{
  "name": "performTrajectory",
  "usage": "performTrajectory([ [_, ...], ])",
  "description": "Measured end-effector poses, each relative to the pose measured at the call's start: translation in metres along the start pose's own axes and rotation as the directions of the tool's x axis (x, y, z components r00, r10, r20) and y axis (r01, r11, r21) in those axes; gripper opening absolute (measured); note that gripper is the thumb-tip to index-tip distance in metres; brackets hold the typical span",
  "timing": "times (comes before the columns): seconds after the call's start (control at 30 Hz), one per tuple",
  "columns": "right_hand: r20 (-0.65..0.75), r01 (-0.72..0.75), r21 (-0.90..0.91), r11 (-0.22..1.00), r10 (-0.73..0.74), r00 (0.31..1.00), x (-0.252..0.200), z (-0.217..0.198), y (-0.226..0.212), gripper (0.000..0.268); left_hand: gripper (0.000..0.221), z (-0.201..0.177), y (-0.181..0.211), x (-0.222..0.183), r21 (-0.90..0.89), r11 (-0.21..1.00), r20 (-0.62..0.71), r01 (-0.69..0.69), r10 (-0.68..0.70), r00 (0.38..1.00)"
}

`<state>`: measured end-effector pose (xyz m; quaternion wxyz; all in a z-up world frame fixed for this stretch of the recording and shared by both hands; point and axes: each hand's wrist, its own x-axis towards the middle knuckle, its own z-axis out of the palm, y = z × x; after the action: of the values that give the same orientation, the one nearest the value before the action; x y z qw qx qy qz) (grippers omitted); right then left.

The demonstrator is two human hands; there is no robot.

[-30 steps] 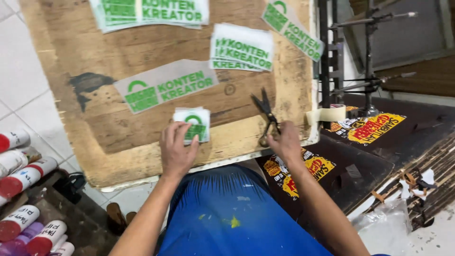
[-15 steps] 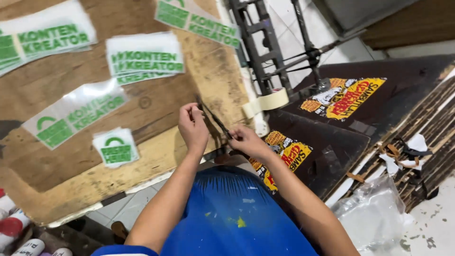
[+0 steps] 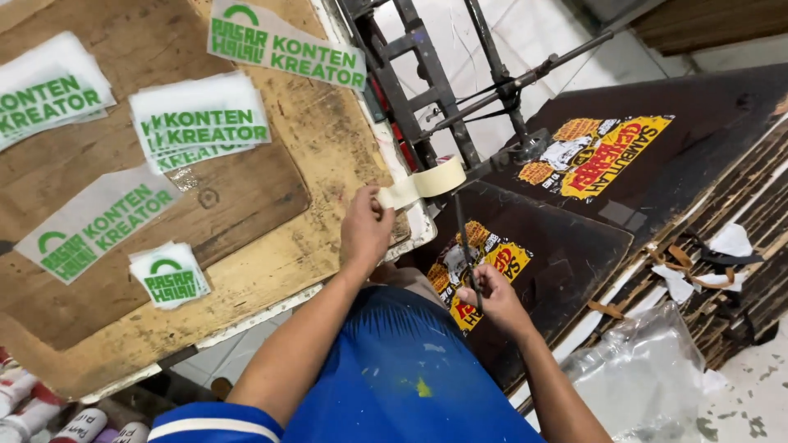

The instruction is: Applying adhesive tape to secure printed labels onto a wooden board for organization or preparation.

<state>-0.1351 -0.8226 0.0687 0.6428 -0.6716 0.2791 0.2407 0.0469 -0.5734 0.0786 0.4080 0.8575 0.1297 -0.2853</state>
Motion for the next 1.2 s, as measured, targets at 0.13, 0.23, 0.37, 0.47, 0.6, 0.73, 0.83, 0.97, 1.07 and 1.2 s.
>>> performTrajectory([
  [0.13, 0.055, -0.030, 0.018, 0.999, 0.029, 0.998, 0.001, 0.014, 0.000, 0.041, 0.041, 0.011, -0.019, 0.001, -0.391, 0.915, -0.147, 0.095, -0.164, 0.975],
  [0.23, 0.121, -0.080, 0.005, 0.997, 0.079, 0.989, 0.001, 0.022, -0.007, 0.042, 0.038, 0.011, -0.031, -0.002, -0.576, 0.792, -0.116, 0.203, -0.325, 0.938],
  [0.37, 0.241, -0.103, -0.041, 0.994, 0.110, 0.964, 0.006, 0.024, -0.011, 0.036, 0.015, 0.005, -0.039, -0.003, -0.644, 0.720, -0.017, 0.258, -0.351, 0.936],
  [0.47, 0.345, -0.132, -0.054, 0.990, 0.143, 0.928, 0.007, 0.025, -0.007, 0.036, 0.014, -0.001, -0.038, -0.010, -0.662, 0.709, -0.031, 0.244, -0.351, 0.936],
  [0.6, 0.424, -0.149, -0.059, 0.987, 0.160, 0.891, 0.022, 0.038, 0.013, 0.043, 0.019, 0.001, -0.050, -0.006, -0.737, 0.617, 0.023, 0.276, -0.385, 0.923],
  [0.73, 0.428, -0.140, -0.089, 0.986, 0.164, 0.889, 0.038, 0.059, 0.001, 0.046, 0.020, -0.002, -0.053, -0.003, -0.743, 0.597, 0.052, 0.302, -0.399, 0.916],
  [0.83, 0.474, -0.077, -0.160, 0.984, 0.145, 0.869, 0.042, 0.083, -0.033, 0.045, 0.026, -0.014, -0.049, -0.006, -0.749, 0.586, 0.066, 0.309, -0.399, 0.915],
  [0.97, 0.500, -0.024, -0.141, 0.990, 0.092, 0.861, 0.050, 0.102, -0.041, 0.046, 0.016, -0.021, -0.052, -0.006, -0.701, 0.642, 0.089, 0.310, -0.353, 0.931],
  [1.07, 0.507, -0.029, -0.092, 0.995, 0.072, 0.859, 0.049, 0.111, -0.054, 0.046, 0.014, -0.021, -0.058, -0.003, -0.691, 0.655, 0.103, 0.306, -0.330, 0.939],
  [1.2, 0.484, -0.064, -0.054, 0.996, 0.083, 0.871, 0.049, 0.113, -0.059, 0.044, 0.015, -0.023, -0.059, -0.003, -0.692, 0.656, 0.121, 0.301, -0.306, 0.944],
])
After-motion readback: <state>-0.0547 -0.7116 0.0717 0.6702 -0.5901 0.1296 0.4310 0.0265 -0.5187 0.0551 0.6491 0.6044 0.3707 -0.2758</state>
